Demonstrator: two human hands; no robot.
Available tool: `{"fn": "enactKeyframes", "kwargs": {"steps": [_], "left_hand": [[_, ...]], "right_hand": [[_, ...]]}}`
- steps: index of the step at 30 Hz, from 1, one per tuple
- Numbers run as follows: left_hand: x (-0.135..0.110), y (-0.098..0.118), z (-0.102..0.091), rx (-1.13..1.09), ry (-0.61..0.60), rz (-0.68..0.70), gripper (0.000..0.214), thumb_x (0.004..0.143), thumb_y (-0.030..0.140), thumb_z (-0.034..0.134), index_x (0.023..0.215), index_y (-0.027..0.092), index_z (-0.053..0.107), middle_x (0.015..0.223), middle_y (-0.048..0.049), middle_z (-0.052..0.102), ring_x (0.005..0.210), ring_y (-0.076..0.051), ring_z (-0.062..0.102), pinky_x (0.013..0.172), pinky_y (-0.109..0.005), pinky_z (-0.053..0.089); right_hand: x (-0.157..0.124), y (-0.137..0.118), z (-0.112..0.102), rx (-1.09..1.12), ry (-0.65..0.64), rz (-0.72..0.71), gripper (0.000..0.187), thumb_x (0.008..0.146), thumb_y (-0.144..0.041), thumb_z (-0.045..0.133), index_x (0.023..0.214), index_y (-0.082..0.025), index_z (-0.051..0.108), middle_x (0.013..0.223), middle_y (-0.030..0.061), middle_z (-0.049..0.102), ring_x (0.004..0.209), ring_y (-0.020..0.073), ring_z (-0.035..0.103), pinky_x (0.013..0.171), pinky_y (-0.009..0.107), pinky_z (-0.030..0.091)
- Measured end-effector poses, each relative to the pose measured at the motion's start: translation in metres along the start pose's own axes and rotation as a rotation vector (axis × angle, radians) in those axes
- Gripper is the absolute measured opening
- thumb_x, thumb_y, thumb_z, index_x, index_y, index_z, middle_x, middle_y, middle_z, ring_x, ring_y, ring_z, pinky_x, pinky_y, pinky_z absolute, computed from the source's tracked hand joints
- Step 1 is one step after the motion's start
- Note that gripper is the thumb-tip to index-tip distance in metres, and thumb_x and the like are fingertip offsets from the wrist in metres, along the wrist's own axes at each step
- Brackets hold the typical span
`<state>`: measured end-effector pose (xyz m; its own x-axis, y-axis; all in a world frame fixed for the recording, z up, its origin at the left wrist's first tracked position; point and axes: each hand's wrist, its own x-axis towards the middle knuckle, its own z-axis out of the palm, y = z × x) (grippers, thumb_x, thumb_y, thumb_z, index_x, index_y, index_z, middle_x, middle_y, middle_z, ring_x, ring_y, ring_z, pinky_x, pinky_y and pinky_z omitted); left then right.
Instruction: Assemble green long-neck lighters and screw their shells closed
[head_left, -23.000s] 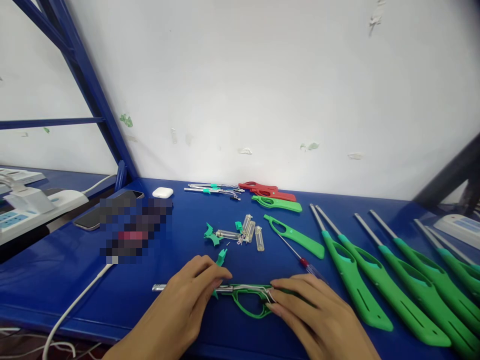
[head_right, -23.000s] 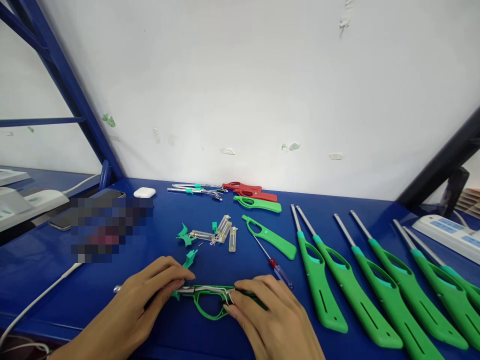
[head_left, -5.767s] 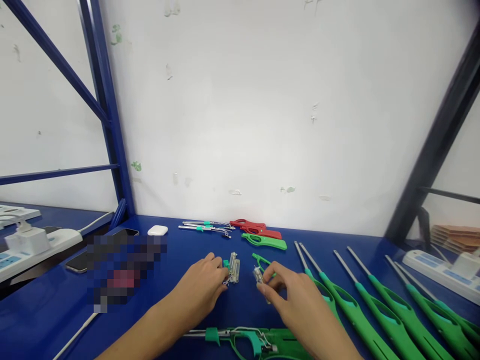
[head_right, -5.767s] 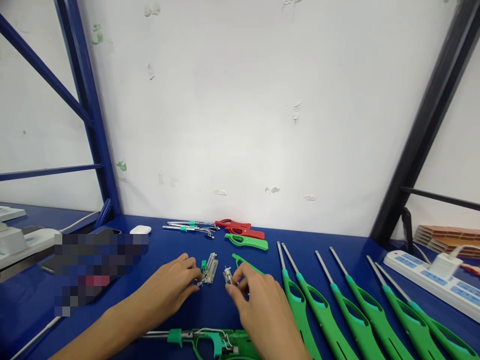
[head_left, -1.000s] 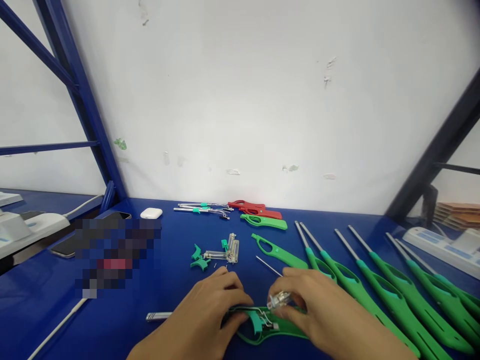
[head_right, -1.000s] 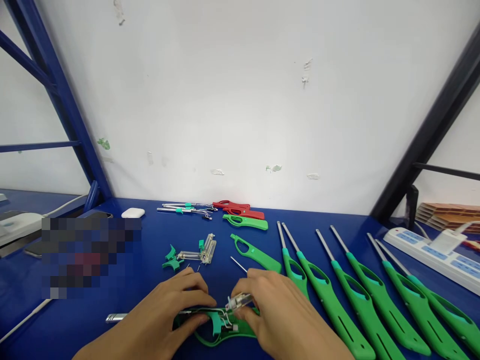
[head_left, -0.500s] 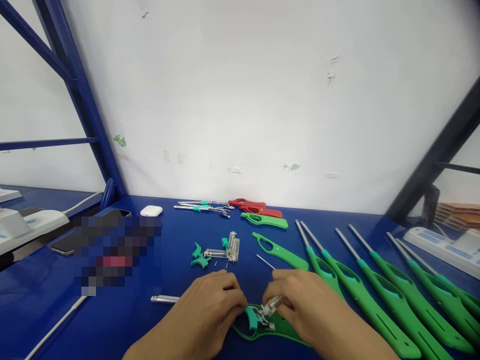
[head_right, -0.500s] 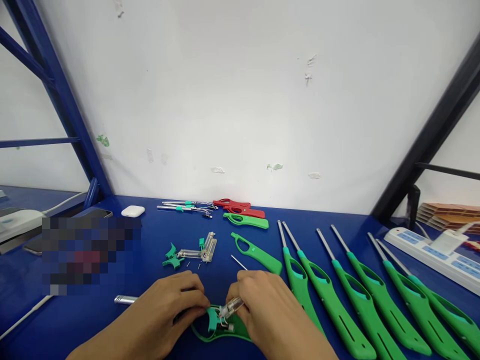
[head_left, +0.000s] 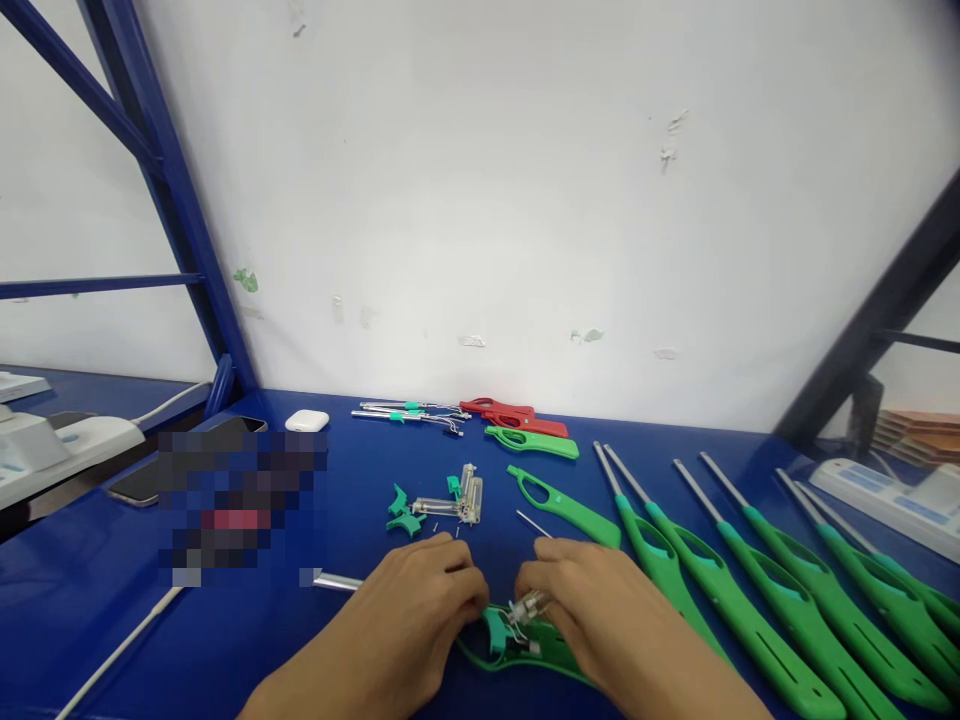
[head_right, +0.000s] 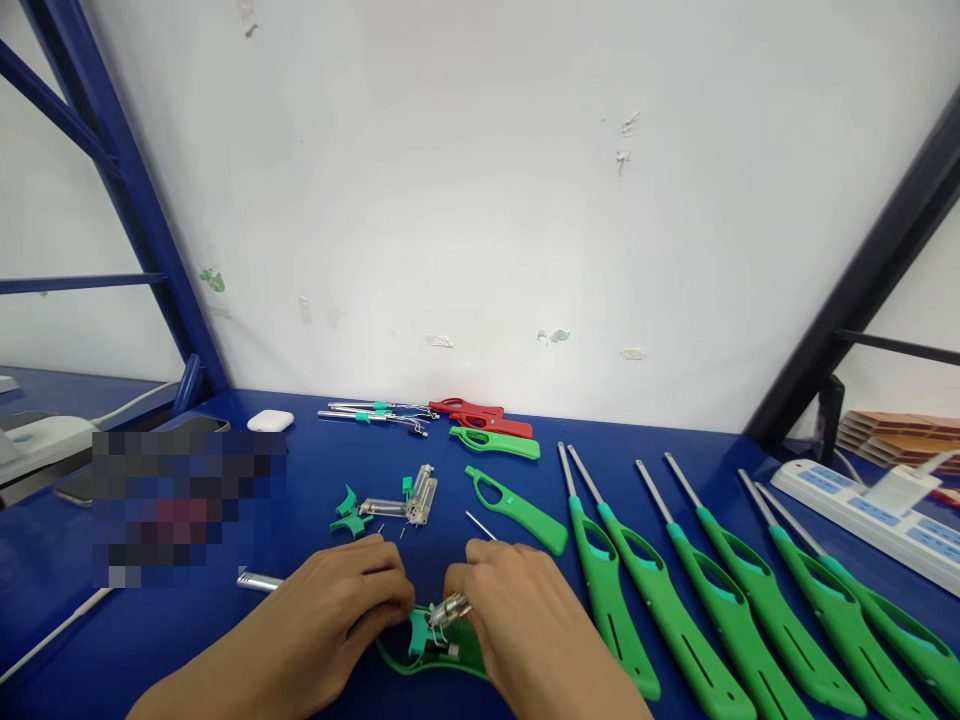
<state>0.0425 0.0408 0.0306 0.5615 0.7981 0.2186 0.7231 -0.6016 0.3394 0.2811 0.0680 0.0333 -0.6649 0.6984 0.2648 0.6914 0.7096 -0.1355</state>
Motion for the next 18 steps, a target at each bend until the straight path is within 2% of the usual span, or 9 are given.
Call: {"fn": "enactKeyframes", "kwargs": {"steps": [5, 9, 14, 18], "left_hand": [[-0.009, -0.007, 0.013, 0.006, 0.123, 0.084, 0.025, 0.102, 0.002, 0.054, 0.098, 0.021, 0.069, 0.096, -0.0025, 0.068, 0.085, -0.02, 0.065, 0.08, -0.031, 0.05], [-0.017, -0.012, 0.022, 0.014, 0.218, 0.134, 0.027, 0.103, 0.001, 0.05, 0.106, 0.021, 0.068, 0.099, -0.0044, 0.068, 0.085, -0.021, 0.064, 0.082, -0.033, 0.052], [-0.019, -0.014, 0.024, 0.022, 0.23, 0.135, 0.027, 0.105, 0.004, 0.048, 0.106, 0.022, 0.068, 0.099, -0.0049, 0.069, 0.083, -0.021, 0.064, 0.078, -0.032, 0.053], [-0.019, -0.008, 0.02, 0.008, 0.237, 0.12, 0.027, 0.107, 0.006, 0.047, 0.105, 0.023, 0.068, 0.099, -0.0042, 0.07, 0.084, -0.02, 0.065, 0.078, -0.031, 0.055]], "right_hand": [[-0.006, 0.001, 0.017, -0.191, 0.144, -0.206, 0.036, 0.077, 0.007, 0.063, 0.09, -0.027, 0.066, 0.081, -0.0038, 0.069, 0.063, 0.0196, 0.069, 0.059, 0.034, 0.039], [-0.012, -0.004, 0.019, -0.282, 0.274, -0.288, 0.035, 0.083, 0.006, 0.057, 0.101, -0.023, 0.062, 0.082, -0.0026, 0.068, 0.066, 0.019, 0.069, 0.061, 0.033, 0.043], [-0.012, -0.007, 0.016, -0.265, 0.356, -0.28, 0.038, 0.098, 0.006, 0.035, 0.107, -0.022, 0.058, 0.078, -0.0024, 0.066, 0.061, 0.0175, 0.068, 0.055, 0.031, 0.041], [-0.009, -0.011, 0.019, -0.194, 0.387, -0.197, 0.036, 0.1, 0.002, 0.034, 0.107, -0.026, 0.055, 0.074, -0.004, 0.064, 0.057, 0.0175, 0.066, 0.049, 0.031, 0.038]]}}
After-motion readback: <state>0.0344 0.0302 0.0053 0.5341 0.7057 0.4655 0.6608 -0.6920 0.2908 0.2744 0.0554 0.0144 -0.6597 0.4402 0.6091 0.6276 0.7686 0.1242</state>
